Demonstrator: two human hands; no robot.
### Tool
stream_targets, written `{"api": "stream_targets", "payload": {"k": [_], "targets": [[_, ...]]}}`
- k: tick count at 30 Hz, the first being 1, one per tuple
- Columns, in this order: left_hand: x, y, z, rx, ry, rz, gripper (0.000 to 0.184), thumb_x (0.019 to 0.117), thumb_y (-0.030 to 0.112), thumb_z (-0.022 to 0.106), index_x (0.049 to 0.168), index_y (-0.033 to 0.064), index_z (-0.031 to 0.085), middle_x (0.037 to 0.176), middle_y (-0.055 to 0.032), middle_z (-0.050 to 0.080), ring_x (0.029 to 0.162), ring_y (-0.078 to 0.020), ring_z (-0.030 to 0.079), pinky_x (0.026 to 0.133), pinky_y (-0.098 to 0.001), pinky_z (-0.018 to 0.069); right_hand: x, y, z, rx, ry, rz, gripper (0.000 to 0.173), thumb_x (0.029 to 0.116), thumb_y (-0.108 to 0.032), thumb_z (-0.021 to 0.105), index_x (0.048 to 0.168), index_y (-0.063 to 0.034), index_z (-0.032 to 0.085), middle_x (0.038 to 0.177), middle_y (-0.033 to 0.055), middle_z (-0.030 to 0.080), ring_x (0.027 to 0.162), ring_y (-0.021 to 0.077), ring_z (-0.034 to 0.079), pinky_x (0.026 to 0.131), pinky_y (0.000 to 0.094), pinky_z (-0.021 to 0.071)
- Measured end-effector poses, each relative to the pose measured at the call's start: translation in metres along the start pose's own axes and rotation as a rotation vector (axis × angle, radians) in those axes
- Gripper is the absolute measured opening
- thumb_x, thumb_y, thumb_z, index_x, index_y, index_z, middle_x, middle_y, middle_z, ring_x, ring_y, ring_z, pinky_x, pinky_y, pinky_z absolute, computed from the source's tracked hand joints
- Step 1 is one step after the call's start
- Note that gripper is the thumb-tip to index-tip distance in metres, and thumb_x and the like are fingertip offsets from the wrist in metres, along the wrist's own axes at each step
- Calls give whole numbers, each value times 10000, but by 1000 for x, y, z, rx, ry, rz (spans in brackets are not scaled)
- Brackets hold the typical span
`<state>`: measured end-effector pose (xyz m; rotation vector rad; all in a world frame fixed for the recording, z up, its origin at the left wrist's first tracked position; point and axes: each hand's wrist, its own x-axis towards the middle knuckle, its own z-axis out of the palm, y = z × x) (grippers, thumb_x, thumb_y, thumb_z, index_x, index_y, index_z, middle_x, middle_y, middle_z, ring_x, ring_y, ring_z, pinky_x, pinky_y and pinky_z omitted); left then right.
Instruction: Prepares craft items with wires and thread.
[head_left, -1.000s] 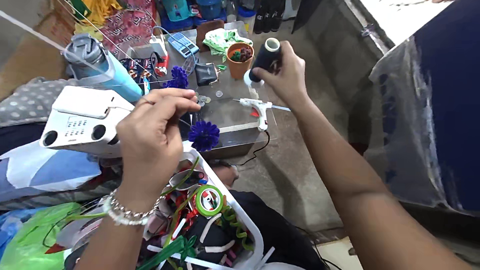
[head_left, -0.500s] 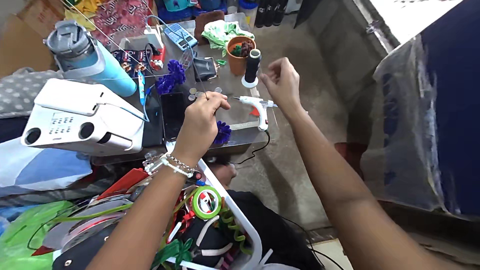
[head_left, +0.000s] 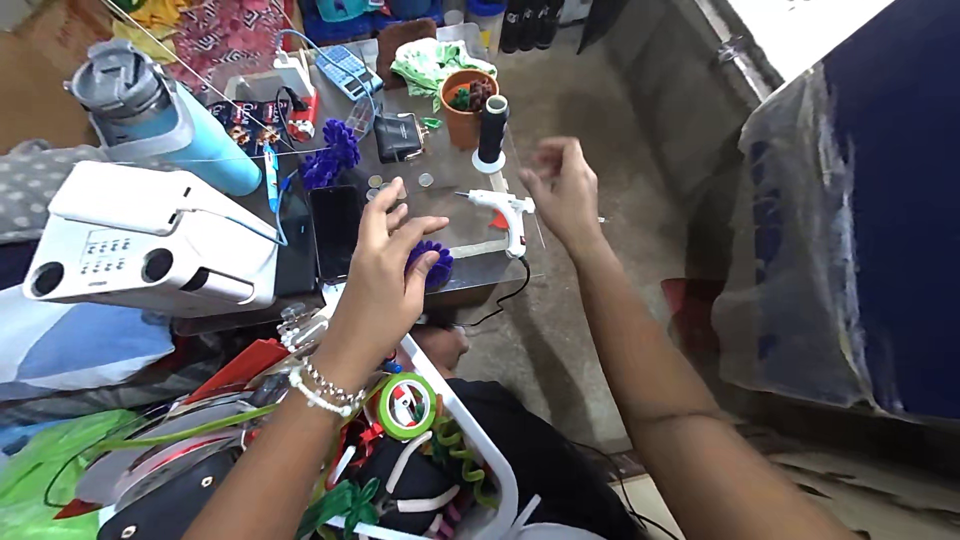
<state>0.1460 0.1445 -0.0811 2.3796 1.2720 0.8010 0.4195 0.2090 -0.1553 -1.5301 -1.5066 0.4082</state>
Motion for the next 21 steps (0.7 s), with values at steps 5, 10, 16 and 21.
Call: {"api": "stream_targets", "payload": {"k": [5, 10, 16, 21], "targets": [[-31, 28, -10, 17, 186, -6, 321, 1002, 257, 627, 1279, 97, 659, 1629, -227, 242, 1481, -323, 353, 1153, -441, 422, 79, 12, 33, 23, -43, 58, 847, 839, -344, 843, 1458, 47, 416, 1310, 276, 600, 1151, 405, 640, 962, 559, 537], [-76, 48, -26, -40, 319, 56, 266, 1025, 271, 621, 1254, 140, 649, 1569, -148, 368, 1435, -212, 423, 1122, -351, 460, 76, 9, 32, -34, 61, 1, 601, 881, -229, 762, 1378, 6, 520, 1112, 192, 705, 960, 313, 711, 860, 502, 583], [-86, 67, -32, -192, 379, 64, 324, 1024, 262, 632, 1297, 88, 630, 1491, -110, 469, 1322, -168, 539, 1041, -339, 539, 13, -52, -45, 267, 220, -399, 644, 945, -163, 694, 1497, 45, 436, 1381, 210, 579, 1136, 202, 669, 926, 343, 595], [-63, 89, -12, -584, 184, -26, 798, 1012, 446, 609, 1584, 0, 277, 1605, -202, 353, 1441, -237, 439, 1155, -407, 433, -55, -114, -98, 562, 135, -645, 614, 884, -301, 782, 1397, -176, 468, 1288, -60, 619, 1139, 101, 642, 964, 330, 575]]}}
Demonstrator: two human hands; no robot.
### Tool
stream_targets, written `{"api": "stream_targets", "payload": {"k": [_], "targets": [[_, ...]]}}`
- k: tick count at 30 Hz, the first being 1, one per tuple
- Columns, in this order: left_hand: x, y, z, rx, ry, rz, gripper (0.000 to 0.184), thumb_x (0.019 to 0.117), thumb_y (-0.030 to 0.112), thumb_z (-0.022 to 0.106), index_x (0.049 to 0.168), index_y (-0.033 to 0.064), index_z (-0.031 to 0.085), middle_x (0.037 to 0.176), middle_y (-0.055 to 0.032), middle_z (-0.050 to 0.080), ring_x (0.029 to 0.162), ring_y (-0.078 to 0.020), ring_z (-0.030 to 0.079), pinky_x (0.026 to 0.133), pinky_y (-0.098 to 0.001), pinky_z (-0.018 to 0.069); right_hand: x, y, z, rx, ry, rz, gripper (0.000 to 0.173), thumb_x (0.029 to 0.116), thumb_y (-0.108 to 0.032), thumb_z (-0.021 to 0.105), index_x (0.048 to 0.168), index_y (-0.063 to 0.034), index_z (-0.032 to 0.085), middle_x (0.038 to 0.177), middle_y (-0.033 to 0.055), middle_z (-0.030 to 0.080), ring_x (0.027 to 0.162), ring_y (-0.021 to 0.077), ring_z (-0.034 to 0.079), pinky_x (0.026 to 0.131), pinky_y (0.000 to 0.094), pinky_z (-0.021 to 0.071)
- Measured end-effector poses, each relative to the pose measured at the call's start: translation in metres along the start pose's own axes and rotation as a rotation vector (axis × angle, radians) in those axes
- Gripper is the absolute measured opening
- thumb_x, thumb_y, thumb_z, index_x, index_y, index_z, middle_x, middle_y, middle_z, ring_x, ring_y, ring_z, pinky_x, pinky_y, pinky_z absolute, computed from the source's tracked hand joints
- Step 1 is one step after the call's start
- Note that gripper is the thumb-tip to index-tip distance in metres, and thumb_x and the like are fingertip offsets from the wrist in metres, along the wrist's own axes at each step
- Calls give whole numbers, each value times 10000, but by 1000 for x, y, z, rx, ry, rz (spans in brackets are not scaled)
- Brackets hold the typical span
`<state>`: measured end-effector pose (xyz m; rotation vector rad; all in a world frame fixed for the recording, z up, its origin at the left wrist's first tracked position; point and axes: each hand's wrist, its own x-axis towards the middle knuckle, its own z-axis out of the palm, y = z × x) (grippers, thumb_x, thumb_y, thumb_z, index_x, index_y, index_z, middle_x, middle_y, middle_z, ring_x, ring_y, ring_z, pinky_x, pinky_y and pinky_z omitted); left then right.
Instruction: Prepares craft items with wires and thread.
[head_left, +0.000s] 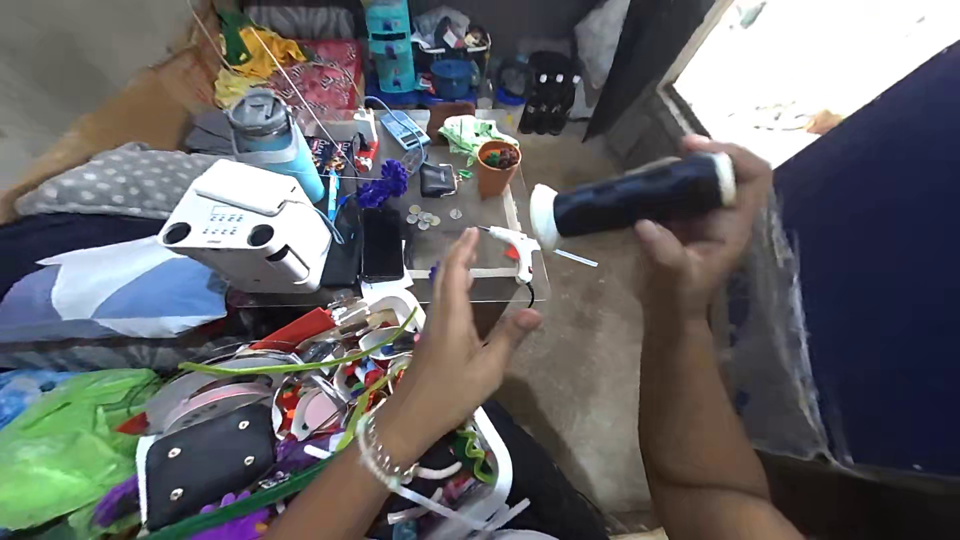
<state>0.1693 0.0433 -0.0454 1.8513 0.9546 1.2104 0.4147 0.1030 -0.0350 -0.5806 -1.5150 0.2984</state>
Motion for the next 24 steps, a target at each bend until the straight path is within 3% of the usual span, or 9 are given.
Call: {"api": "stream_targets", "payload": {"k": [2, 4, 5, 7, 12, 16, 18, 20, 24], "targets": [[-1, 9, 12, -139, -93, -38, 765, 1047, 430, 544, 1580, -31, 245, 1524, -208, 455, 1388, -214, 499, 1137, -371, 452, -3, -26, 3, 15, -49, -109, 562, 883, -344, 784, 1358, -294, 487, 1235, -108, 649, 1118, 102, 660, 945, 326, 583], [-9, 21, 20, -170, -137, 3, 506, 1099, 353, 437, 1412, -45, 451, 1129, -89, 646, 1004, -99, 648, 854, -265, 569, -10, -43, 7, -57, -78, -193, 544, 874, -295, 776, 1339, -304, 494, 1240, -99, 645, 1135, 109, 649, 959, 318, 566], [-17, 25, 23, -197, -119, 39, 407, 1117, 309, 391, 1276, -27, 556, 902, -32, 614, 765, -56, 611, 674, -219, 551, -14, -48, 9, -103, -74, -219, 548, 857, -246, 782, 1319, -297, 492, 1240, -95, 642, 1144, 107, 646, 965, 307, 562], [-38, 30, 28, -202, -89, 107, 399, 1129, 297, 329, 1050, 15, 601, 700, 16, 485, 575, -22, 467, 540, -175, 445, -24, -52, 16, -139, -31, -220, 576, 811, -160, 812, 1277, -285, 497, 1238, -82, 636, 1154, 113, 641, 967, 295, 562], [-70, 20, 40, -282, -165, 77, 358, 1121, 273, 373, 970, 26, 585, 706, 22, 481, 589, 16, 429, 545, -130, 381, -42, -73, 38, 399, 72, 196, 304, 916, -261, 774, 1156, -264, 588, 1133, -48, 695, 979, 106, 716, 824, 286, 632], [-52, 14, 13, -250, -87, -24, 252, 1074, 134, 438, 1006, -9, 634, 806, 32, 590, 688, 34, 545, 645, -151, 483, -38, -80, 20, 985, -420, 552, 351, 926, -475, 692, 1147, -205, 653, 1014, -37, 703, 756, 44, 677, 596, 176, 556], [-36, 19, -14, -134, -82, 20, 303, 1106, 181, 405, 951, 33, 620, 767, 55, 546, 649, 32, 504, 602, -147, 441, -33, -74, 6, 816, -700, 529, 393, 895, -503, 724, 1133, -202, 635, 941, -71, 680, 730, 1, 650, 562, 146, 528], [-30, 35, -38, 56, -86, 115, 340, 1117, 229, 400, 910, 69, 616, 740, 72, 515, 651, 43, 475, 599, -122, 404, -29, -73, -9, 338, -836, 370, 381, 935, -465, 706, 1135, -156, 608, 951, -83, 646, 809, -42, 614, 666, 130, 523], [-51, 63, -32, 509, -92, 258, 393, 1121, 306, 362, 951, 98, 649, 711, -8, 588, 625, -115, 590, 540, -287, 477, -38, -77, 0, -473, -422, 180, 469, 879, -424, 764, 1076, -12, 657, 924, 73, 711, 803, 80, 680, 716, 267, 586]]}}
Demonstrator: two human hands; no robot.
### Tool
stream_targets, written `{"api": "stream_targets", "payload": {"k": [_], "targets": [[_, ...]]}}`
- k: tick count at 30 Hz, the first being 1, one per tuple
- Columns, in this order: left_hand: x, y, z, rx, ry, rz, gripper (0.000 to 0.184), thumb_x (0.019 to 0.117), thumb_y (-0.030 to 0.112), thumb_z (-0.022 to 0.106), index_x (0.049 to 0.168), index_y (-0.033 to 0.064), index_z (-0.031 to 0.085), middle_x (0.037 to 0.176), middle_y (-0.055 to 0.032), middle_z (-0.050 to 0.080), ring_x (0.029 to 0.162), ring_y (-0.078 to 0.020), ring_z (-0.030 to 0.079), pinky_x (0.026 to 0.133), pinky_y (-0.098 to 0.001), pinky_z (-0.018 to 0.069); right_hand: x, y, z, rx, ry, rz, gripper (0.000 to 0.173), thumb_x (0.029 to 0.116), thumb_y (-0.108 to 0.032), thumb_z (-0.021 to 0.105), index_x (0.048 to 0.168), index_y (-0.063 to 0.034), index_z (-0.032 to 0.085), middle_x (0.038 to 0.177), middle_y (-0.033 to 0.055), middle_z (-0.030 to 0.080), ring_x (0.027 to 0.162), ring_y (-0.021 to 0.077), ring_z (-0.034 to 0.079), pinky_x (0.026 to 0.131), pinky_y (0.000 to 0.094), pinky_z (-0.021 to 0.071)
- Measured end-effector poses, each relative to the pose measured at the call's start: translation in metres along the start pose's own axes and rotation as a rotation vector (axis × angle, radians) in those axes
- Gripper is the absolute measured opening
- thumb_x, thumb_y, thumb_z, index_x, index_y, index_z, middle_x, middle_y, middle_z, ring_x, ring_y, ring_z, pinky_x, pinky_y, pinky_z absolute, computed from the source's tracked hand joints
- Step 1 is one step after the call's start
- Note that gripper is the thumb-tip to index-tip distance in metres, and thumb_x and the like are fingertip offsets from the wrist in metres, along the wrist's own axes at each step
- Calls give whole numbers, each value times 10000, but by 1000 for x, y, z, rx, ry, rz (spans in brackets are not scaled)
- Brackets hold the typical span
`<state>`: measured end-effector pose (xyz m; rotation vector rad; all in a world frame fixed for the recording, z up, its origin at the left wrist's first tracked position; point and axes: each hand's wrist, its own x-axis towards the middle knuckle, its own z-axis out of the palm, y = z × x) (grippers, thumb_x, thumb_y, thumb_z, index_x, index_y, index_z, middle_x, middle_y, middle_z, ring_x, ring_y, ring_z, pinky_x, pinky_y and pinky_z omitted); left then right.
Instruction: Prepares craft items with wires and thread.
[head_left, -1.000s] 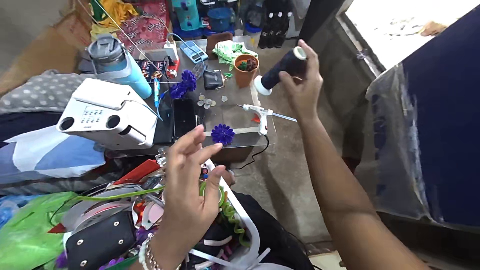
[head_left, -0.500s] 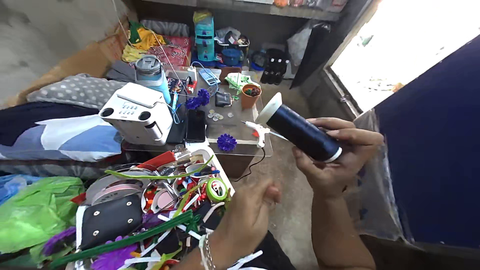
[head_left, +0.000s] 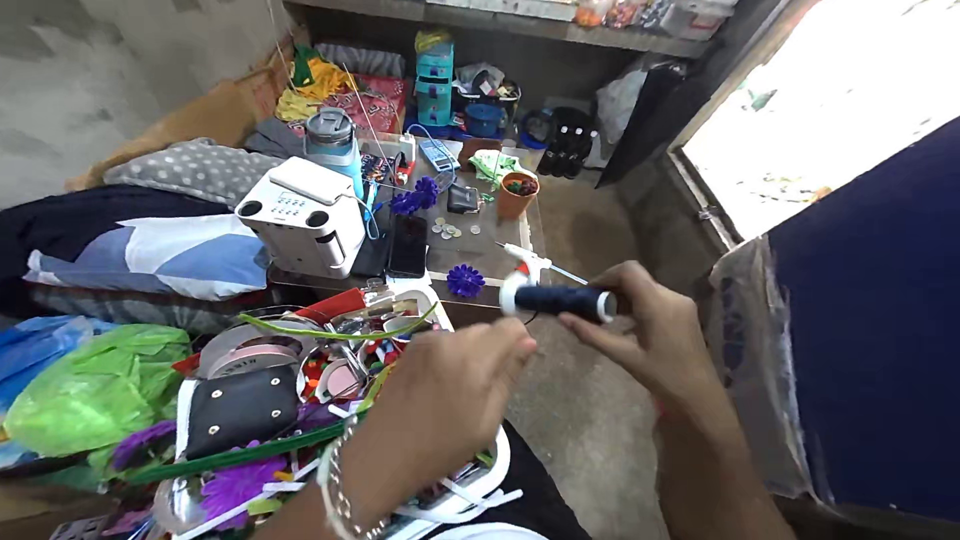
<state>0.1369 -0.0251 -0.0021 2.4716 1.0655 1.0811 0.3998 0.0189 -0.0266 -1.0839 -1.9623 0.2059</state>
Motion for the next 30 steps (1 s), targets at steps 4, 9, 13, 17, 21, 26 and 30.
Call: {"api": "stream_targets", "payload": {"k": [4, 9, 13, 17, 21, 26, 30], "targets": [[-16, -6, 33, -81, -20, -72, 311, 1078, 214, 414, 951, 83, 666, 701, -23, 606, 612, -138, 609, 538, -308, 503, -1, -5, -1, 882, 119, -15, 313, 946, -366, 714, 1226, -265, 620, 1118, -99, 709, 898, 40, 705, 743, 217, 612], [-10, -26, 13, -260, 69, -163, 368, 1119, 264, 387, 903, 74, 616, 696, 40, 520, 619, 16, 492, 571, -139, 415, -5, 10, -9, 641, -433, -196, 428, 913, -473, 737, 1155, -137, 629, 973, -52, 682, 852, -24, 642, 719, 145, 548], [-13, -4, 8, -96, 51, -35, 406, 1123, 295, 345, 935, 87, 639, 720, -16, 590, 640, -94, 582, 559, -257, 471, -7, 3, 8, 91, 20, -93, 418, 880, -352, 793, 1097, -24, 655, 973, 77, 710, 856, 65, 677, 754, 227, 581], [-26, -6, 36, -541, -52, -164, 312, 1102, 192, 407, 962, 43, 644, 722, 11, 565, 624, -12, 525, 577, -157, 452, 0, 3, 8, 887, 129, -132, 371, 921, -366, 744, 1263, -296, 619, 1163, -118, 692, 1010, 38, 679, 856, 215, 580], [-27, -21, 27, -672, 36, -289, 327, 1121, 240, 391, 910, 92, 593, 695, 88, 464, 587, 57, 417, 535, -105, 359, -2, 20, 2, 881, -541, -229, 427, 910, -460, 750, 1185, -154, 635, 1007, -47, 695, 885, -7, 662, 746, 153, 560], [-20, -3, 13, -314, 35, -75, 424, 1125, 311, 338, 901, 74, 608, 702, -14, 562, 617, -58, 552, 546, -208, 454, 1, 15, 14, 137, -119, -128, 422, 884, -348, 782, 1110, -17, 649, 985, 92, 710, 875, 89, 677, 773, 244, 578], [-29, -11, 38, -696, -65, -221, 324, 1106, 215, 417, 954, 35, 640, 715, 14, 553, 615, 4, 510, 569, -143, 441, 8, 12, 9, 928, -54, -126, 362, 928, -410, 731, 1253, -294, 620, 1140, -135, 693, 984, 8, 673, 826, 183, 573]]}}
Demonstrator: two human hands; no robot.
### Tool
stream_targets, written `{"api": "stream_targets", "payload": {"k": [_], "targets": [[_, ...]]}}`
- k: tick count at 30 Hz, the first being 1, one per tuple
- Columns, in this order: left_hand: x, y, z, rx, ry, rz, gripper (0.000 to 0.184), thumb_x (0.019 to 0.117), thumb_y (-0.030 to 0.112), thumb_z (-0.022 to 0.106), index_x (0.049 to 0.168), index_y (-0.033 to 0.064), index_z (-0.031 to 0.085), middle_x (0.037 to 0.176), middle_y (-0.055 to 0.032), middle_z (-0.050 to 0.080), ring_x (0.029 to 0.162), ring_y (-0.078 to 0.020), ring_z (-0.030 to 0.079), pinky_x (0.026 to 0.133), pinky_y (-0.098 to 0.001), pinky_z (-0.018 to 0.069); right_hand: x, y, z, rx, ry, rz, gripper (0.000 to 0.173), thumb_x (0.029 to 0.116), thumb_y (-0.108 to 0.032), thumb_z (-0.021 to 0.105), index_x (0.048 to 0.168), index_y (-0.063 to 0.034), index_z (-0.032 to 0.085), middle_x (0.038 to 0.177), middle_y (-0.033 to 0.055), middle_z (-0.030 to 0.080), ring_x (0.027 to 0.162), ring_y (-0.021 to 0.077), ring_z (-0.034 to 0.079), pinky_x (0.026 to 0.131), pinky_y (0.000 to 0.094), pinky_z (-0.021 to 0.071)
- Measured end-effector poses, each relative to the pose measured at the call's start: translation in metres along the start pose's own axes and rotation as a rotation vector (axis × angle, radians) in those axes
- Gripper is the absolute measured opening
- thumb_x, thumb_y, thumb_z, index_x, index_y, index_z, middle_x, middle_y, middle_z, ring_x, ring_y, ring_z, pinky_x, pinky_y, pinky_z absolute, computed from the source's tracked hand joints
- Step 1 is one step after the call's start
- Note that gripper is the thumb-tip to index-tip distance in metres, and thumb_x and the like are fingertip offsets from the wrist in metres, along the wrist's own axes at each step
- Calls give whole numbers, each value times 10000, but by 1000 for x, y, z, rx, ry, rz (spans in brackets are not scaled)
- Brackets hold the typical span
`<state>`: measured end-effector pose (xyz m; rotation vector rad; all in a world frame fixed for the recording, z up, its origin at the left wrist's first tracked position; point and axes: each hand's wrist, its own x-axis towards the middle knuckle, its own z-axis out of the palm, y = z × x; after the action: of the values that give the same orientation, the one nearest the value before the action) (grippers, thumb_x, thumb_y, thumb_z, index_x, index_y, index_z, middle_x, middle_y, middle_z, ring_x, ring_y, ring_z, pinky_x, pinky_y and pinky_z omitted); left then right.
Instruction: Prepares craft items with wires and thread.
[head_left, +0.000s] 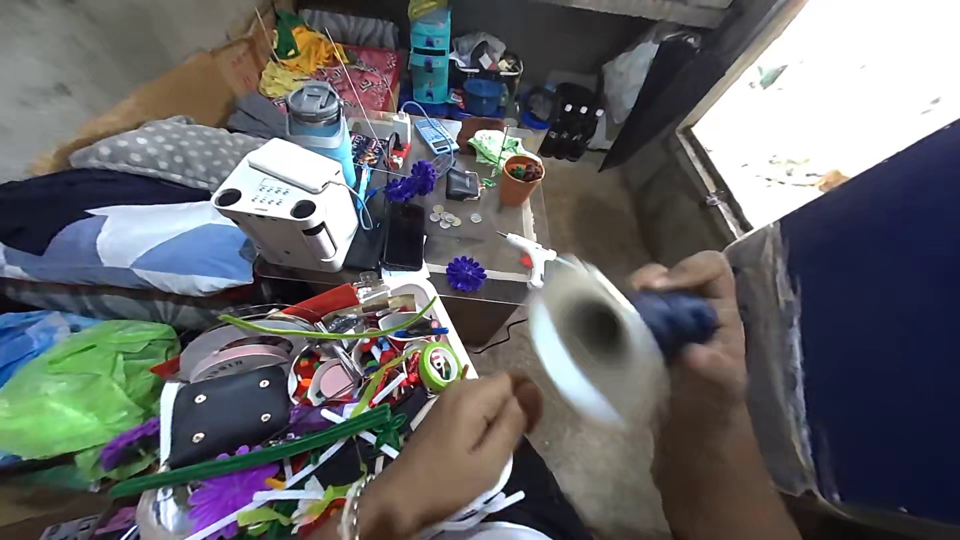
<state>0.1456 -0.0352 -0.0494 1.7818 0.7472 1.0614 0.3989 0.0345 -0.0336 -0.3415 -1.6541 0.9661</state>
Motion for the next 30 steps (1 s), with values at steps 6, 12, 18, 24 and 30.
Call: {"api": "stream_targets", "payload": {"k": [6, 12, 18, 24, 30], "targets": [[0, 4, -24, 219, 139, 11, 401, 1126, 323, 353, 891, 96, 584, 688, 50, 483, 591, 22, 458, 533, -131, 387, -7, 2, -9, -528, -510, 100, 430, 934, -440, 703, 1057, -36, 622, 878, 60, 665, 791, 46, 625, 690, 184, 527], [-9, 2, 13, 69, -1, -63, 331, 1091, 186, 431, 874, 37, 632, 667, -6, 541, 588, -36, 506, 546, -180, 424, -5, 9, 2, -267, 74, -32, 420, 879, -311, 812, 1244, -251, 613, 1141, -102, 691, 1005, 34, 680, 861, 217, 591], [-4, -11, -10, -89, 148, -137, 340, 1122, 265, 372, 885, 128, 575, 670, 106, 420, 561, 58, 377, 507, -110, 319, -14, 1, -16, -334, -706, 177, 399, 948, -418, 711, 1091, -55, 628, 919, 48, 679, 830, 57, 651, 729, 198, 553], [-6, 3, 7, 128, 18, -2, 374, 1113, 236, 393, 876, 49, 614, 680, -18, 547, 595, -46, 523, 542, -184, 437, -13, 15, -1, -731, 2, 71, 418, 874, -256, 820, 1192, -70, 624, 1135, 56, 703, 1012, 104, 701, 872, 261, 610], [-21, -33, 24, -470, 30, -373, 302, 1109, 241, 381, 886, 173, 573, 672, 146, 424, 559, 73, 375, 516, -109, 330, -19, -1, -24, 122, -539, 213, 397, 923, -429, 753, 1203, -162, 664, 1062, -18, 734, 950, 49, 709, 803, 207, 607]]}}
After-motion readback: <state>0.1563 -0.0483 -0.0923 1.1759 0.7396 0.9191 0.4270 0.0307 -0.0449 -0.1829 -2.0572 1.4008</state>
